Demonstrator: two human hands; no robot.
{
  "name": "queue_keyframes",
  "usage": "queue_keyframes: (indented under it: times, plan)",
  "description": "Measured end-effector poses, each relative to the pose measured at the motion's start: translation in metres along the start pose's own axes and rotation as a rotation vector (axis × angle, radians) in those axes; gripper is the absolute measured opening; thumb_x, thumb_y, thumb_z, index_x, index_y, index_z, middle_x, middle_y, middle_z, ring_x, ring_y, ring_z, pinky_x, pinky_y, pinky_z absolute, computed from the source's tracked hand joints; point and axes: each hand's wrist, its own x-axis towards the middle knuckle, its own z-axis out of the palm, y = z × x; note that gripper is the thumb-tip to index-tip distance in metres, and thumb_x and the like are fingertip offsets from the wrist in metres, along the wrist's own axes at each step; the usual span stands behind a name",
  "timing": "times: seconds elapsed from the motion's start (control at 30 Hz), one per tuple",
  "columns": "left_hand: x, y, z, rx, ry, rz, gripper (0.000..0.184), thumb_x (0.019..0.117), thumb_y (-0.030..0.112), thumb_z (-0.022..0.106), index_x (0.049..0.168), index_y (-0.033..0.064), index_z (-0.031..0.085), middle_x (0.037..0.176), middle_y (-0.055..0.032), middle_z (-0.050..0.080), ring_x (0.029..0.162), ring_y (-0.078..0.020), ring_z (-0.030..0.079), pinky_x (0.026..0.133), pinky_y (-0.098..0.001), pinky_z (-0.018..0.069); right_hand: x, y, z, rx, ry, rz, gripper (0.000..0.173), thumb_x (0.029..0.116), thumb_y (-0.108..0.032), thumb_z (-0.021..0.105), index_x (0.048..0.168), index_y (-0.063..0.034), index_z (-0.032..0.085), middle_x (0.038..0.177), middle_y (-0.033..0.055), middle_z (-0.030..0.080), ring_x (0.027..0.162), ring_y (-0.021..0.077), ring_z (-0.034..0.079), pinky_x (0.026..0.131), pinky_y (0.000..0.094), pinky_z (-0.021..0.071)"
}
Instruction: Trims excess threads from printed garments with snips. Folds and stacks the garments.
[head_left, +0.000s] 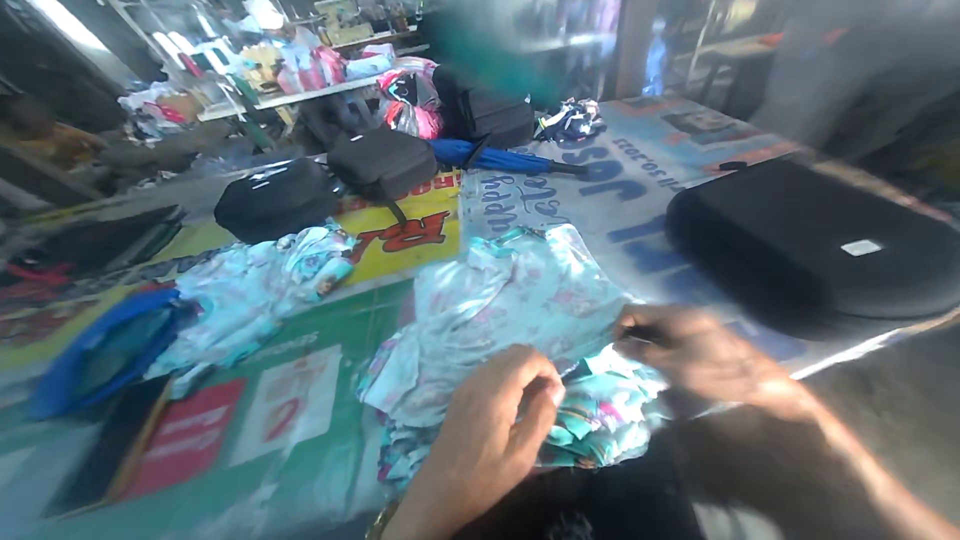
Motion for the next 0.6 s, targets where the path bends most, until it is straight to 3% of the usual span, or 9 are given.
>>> queue_keyframes:
  times: [0.1,0.2,0.33,0.43,0.53,0.6]
  plan:
    - [0.002,0.005,0.007,0.178,0.110,0.046,0.027,0.1000,0.039,0.059,0.108,0.0160,0.070,0.105,0.0016,0.070,0.096,-0.0093,0.065,0.081,-0.0323,0.0535,0.005,-0.006,0.000,0.041,0.022,0.049,0.010,0.0993,-0.017,0.061,0.094,-0.0125,0.069,0.076,-0.0109,0.062,0.064,-0.0079,0.055,0.057,0.0097,0.0454]
    - [0.008,0.010,0.008,0.419,0.143,0.030,0.035,0.0933,0.047,0.064,0.109,0.0169,0.071,0.099,0.0008,0.071,0.091,-0.0160,0.067,0.077,-0.0388,0.0513,0.012,-0.008,-0.001,0.045,0.024,0.067,0.011,0.1003,-0.017,0.060,0.094,-0.0134,0.068,0.075,-0.0106,0.061,0.064,-0.0072,0.055,0.058,0.0100,0.0446]
    - [0.017,0.003,-0.002,0.629,0.106,0.064,0.022,0.0985,0.028,0.054,0.094,0.0130,0.070,0.082,-0.0030,0.069,0.071,-0.0215,0.067,0.061,-0.0401,0.0516,0.028,-0.011,-0.007,-0.015,0.072,0.017,0.013,0.0999,-0.016,0.059,0.091,-0.0139,0.068,0.070,-0.0094,0.059,0.060,-0.0046,0.052,0.055,0.0123,0.0430]
    - [0.034,0.001,-0.022,0.752,0.150,0.104,0.017,0.0988,0.019,0.055,0.092,0.0111,0.068,0.068,-0.0042,0.062,0.053,-0.0237,0.061,0.043,-0.0400,0.0459,0.053,-0.021,-0.014,-0.069,0.116,-0.060,0.011,0.0997,-0.011,0.059,0.093,-0.0104,0.068,0.068,-0.0049,0.058,0.054,0.0012,0.050,0.048,0.0171,0.0422]
    - [0.058,-0.003,-0.051,0.736,0.125,0.024,0.015,0.1008,0.023,0.058,0.098,0.0125,0.069,0.062,-0.0036,0.057,0.050,-0.0244,0.058,0.044,-0.0436,0.0437,0.083,-0.028,-0.020,-0.001,0.110,-0.099,0.013,0.1029,-0.010,0.056,0.095,-0.0074,0.066,0.066,-0.0012,0.056,0.050,0.0044,0.049,0.043,0.0185,0.0394]
    - [0.067,-0.011,-0.068,0.656,0.085,-0.042,0.018,0.1028,0.029,0.056,0.100,0.0157,0.068,0.061,-0.0001,0.055,0.053,-0.0199,0.056,0.048,-0.0424,0.0447,0.096,-0.029,-0.025,0.032,0.072,-0.123,0.015,0.1034,-0.011,0.057,0.092,-0.0066,0.065,0.064,-0.0012,0.055,0.049,0.0038,0.048,0.042,0.0177,0.0384]
